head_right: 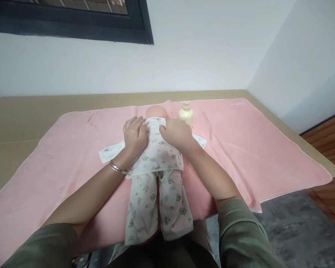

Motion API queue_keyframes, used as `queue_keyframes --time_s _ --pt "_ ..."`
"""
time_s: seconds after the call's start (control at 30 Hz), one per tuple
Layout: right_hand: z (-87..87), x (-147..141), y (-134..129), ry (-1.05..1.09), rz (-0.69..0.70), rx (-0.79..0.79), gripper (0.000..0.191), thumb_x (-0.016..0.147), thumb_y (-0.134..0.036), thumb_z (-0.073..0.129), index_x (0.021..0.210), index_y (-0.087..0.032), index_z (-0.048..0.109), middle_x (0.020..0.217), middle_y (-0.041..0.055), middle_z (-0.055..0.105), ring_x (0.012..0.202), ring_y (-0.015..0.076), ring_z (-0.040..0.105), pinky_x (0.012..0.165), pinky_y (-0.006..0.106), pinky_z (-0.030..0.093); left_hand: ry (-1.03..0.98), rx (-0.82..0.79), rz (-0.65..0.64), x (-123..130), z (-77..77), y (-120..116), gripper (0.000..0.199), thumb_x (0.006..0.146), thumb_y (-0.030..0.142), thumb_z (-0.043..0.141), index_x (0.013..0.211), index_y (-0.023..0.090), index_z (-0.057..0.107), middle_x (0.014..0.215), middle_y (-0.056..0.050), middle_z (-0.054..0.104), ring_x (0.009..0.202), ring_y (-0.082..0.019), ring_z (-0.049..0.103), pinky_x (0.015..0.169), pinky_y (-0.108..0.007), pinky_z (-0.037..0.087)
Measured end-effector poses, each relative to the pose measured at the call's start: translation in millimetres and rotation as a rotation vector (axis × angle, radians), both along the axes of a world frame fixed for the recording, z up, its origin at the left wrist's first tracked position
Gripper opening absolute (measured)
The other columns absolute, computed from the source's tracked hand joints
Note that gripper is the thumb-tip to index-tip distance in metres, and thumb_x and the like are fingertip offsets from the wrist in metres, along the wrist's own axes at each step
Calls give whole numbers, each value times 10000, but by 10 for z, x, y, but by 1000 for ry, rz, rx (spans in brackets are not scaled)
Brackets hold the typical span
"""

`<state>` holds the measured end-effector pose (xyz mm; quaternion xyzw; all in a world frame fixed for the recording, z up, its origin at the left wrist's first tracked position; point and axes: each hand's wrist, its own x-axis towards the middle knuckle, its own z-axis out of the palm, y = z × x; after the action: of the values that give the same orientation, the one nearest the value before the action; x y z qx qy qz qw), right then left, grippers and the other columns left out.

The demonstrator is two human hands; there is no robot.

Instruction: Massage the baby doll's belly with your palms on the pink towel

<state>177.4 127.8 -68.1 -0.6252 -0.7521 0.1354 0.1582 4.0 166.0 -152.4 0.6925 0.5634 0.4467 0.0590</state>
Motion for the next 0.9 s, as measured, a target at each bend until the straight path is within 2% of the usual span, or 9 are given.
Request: queue_keyframes --time_s 0.1,0.17,0.23,0.33,0.43,0.53,0.63,0.77,0.9 --pt "65 152 113 86 -52 275 433 944 -264 340 1296 -129 552 1329 131 597 1299 271 503 1089 424 425 -307 20 -224 263 160 59 552 949 538 324 1108 158 691 1253 -130 671 1280 -269 536 1157 -442 350" --pt "29 250 257 83 -111 379 523 927 -194 316 1428 -89 423 1505 134 431 1455 244 312 1201 424 288 -620 -141 -366 484 297 151 597 950 593 299 1133 164 672 1292 -129 647 1282 -264 549 1135 -422 391" --pt "-47 331 402 52 -133 375 602 906 -151 296 1499 -49 293 1582 143 304 1503 236 206 1234 441 218 -937 -390 -486 690 449 272 656 961 621 223 1199 169 634 1355 -132 602 1331 -264 520 1135 -409 398" --pt "-181 396 540 -43 -104 316 642 896 -140 302 1515 9 221 1599 182 248 1510 260 183 1236 492 187 -1298 -720 -564 905 657 451 716 973 603 135 1345 132 526 1398 -172 553 1365 -262 490 1104 -407 437" --pt "-284 389 579 -153 -100 300 599 936 -172 303 1499 33 271 1585 202 272 1496 286 219 1236 500 173 -1552 -869 -554 1003 771 565 721 985 565 117 1445 85 398 1403 -201 534 1331 -242 526 1033 -364 502" --pt "-324 327 589 -220 -144 349 550 969 -186 305 1480 15 338 1552 201 346 1468 299 285 1236 477 165 -1684 -907 -535 998 794 586 710 995 539 162 1464 43 359 1373 -216 552 1275 -231 573 949 -299 551" --pt "-291 229 609 -264 -217 378 510 986 -196 314 1445 9 399 1497 215 428 1430 313 351 1215 458 209 -1722 -966 -501 884 801 498 696 997 519 205 1449 22 385 1339 -226 574 1226 -232 609 899 -266 569" --pt "-191 63 613 -318 -300 346 546 1005 -346 379 1374 47 465 1398 263 516 1360 350 436 1177 452 270 -1739 -1016 -418 587 867 233 640 987 450 283 1438 14 407 1359 -227 563 1284 -241 568 985 -280 529" --pt "-152 -71 570 -392 -365 309 682 996 -445 418 1416 92 391 1457 316 423 1399 384 379 1181 477 253 -1696 -1026 -392 236 985 -80 585 976 399 317 1437 57 428 1417 -209 531 1347 -240 514 1112 -319 430"
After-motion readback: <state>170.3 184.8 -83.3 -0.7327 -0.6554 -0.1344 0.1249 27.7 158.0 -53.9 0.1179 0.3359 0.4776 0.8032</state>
